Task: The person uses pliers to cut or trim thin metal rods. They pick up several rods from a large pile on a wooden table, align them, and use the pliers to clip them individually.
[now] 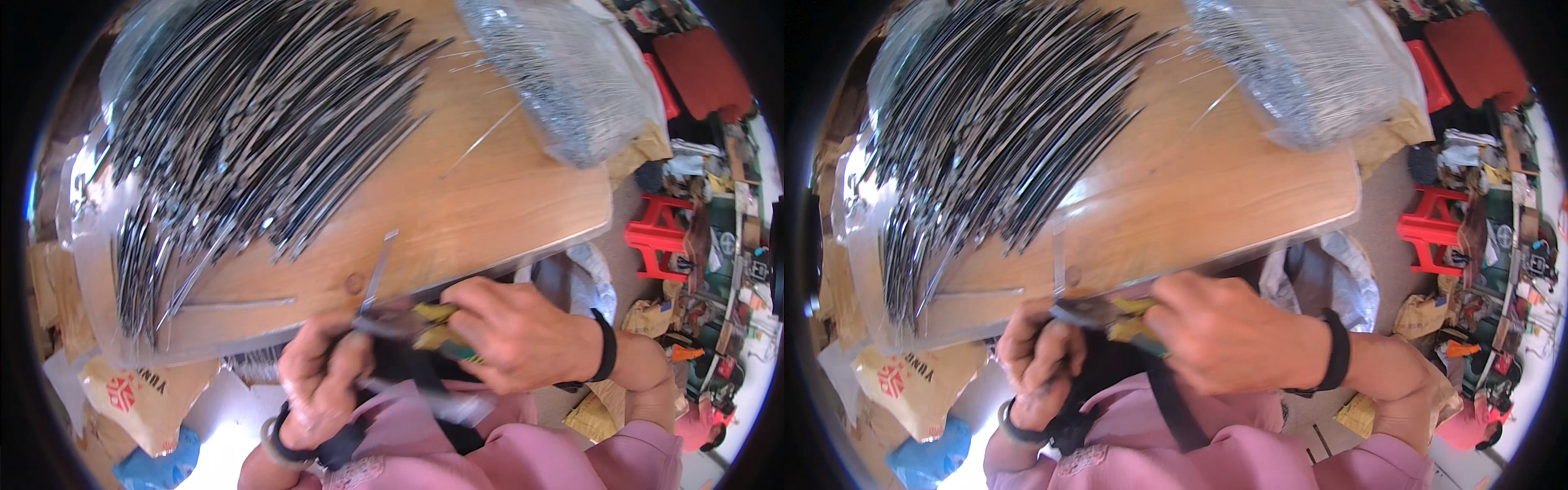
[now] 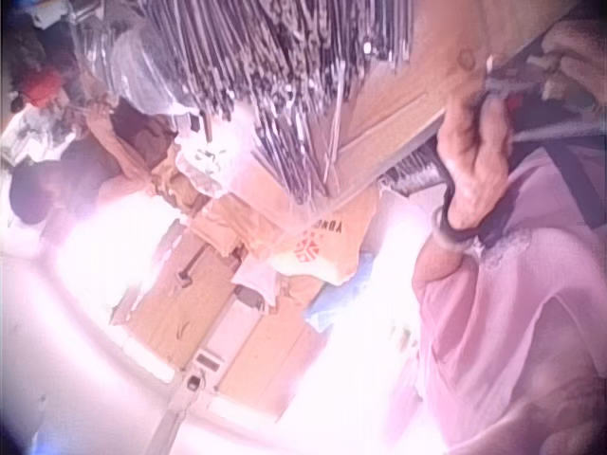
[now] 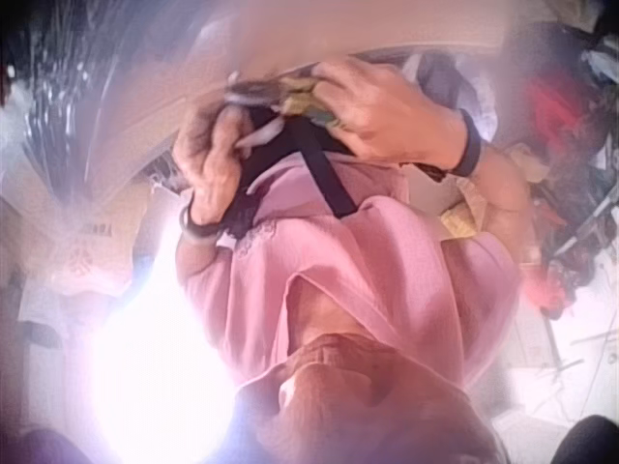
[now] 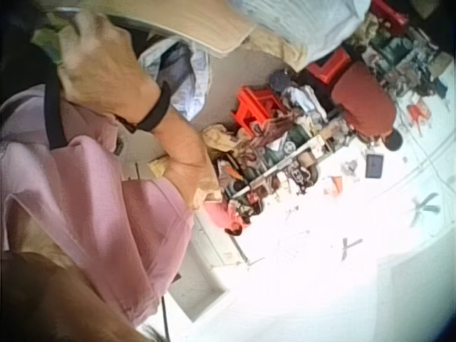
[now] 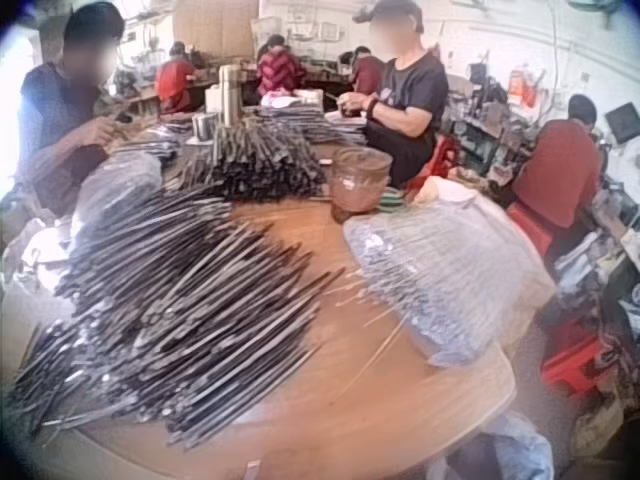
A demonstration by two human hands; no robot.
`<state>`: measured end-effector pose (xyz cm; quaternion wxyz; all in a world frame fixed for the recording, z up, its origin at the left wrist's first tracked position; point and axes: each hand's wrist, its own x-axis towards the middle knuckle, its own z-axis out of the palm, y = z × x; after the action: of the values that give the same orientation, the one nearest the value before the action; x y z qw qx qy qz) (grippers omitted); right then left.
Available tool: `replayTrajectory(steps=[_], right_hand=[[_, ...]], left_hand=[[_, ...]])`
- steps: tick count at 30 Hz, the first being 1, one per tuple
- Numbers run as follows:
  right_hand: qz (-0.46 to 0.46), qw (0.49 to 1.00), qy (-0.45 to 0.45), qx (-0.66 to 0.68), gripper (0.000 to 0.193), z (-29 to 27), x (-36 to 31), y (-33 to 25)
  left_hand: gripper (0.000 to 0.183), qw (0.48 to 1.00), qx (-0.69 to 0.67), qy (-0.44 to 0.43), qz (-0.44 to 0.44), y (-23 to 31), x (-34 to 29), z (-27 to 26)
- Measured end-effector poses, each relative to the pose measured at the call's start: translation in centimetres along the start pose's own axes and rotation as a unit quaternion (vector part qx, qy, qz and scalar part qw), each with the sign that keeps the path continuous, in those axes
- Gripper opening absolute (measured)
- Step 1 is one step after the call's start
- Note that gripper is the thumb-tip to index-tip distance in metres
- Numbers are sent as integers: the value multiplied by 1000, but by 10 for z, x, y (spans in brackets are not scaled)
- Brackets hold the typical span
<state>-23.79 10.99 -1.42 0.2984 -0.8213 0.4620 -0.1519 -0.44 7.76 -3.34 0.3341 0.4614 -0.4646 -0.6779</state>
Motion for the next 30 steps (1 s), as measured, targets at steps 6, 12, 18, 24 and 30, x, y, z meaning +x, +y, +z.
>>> replayTrajectory(steps=[6,12,18,24,30], right_hand=[[-36,999,21,27,24,0,44,5],[-17,973,129,-190,23,-35,37,42],[-110,922,115,-354,17,-44,54,75],[-67,940,278,-189,15,-57,74,20],[-3,783,467,412,20,-59,57,3]], left_hand=[[9,996,-33,76,-12,14,17,-23],[15,929,216,277,120,29,-8,-123],[30,785,540,168,254,40,18,-106],[22,778,555,3,293,30,64,-33],[10,744,607,-26,276,34,71,-34]])
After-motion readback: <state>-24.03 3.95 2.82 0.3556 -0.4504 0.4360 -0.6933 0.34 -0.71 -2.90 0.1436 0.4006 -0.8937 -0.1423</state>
